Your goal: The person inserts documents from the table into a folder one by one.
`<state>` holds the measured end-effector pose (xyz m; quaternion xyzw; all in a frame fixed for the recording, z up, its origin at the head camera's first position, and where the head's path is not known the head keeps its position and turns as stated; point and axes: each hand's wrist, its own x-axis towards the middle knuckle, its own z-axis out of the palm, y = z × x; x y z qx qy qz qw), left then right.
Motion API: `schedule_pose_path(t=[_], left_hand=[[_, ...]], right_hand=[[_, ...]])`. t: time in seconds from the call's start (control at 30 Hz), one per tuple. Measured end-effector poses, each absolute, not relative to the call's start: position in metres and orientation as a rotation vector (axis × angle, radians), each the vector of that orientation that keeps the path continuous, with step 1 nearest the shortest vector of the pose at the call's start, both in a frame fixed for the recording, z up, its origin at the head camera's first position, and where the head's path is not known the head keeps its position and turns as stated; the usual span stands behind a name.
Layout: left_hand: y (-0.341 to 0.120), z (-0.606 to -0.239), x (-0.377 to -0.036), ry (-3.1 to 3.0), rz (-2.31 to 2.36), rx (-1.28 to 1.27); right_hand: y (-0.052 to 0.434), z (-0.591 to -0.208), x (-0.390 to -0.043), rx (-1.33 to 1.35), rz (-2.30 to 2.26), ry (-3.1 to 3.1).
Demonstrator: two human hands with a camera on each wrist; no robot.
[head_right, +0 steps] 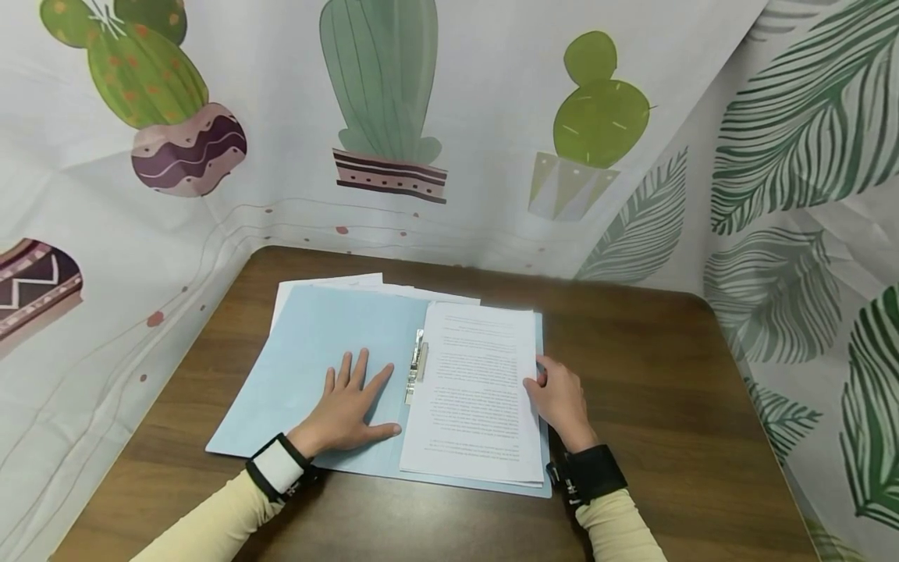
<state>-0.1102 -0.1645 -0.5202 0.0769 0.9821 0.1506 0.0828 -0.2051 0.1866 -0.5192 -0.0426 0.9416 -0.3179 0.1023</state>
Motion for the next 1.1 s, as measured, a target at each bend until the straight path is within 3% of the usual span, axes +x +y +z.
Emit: schedule_pose_path(t=[0.9,1.1], left_hand=[[-0.161,-0.524,-0.11,2.919,0.396,0.206],[-0.16,-0.521,-0.11,2.921,0.402,0.208]], right_hand=[[0.189,-0.519,-0.203,-0.133,-0.95,2.803],[0.18,-0.507,-0.196,-0.238,-0.929,2.897]])
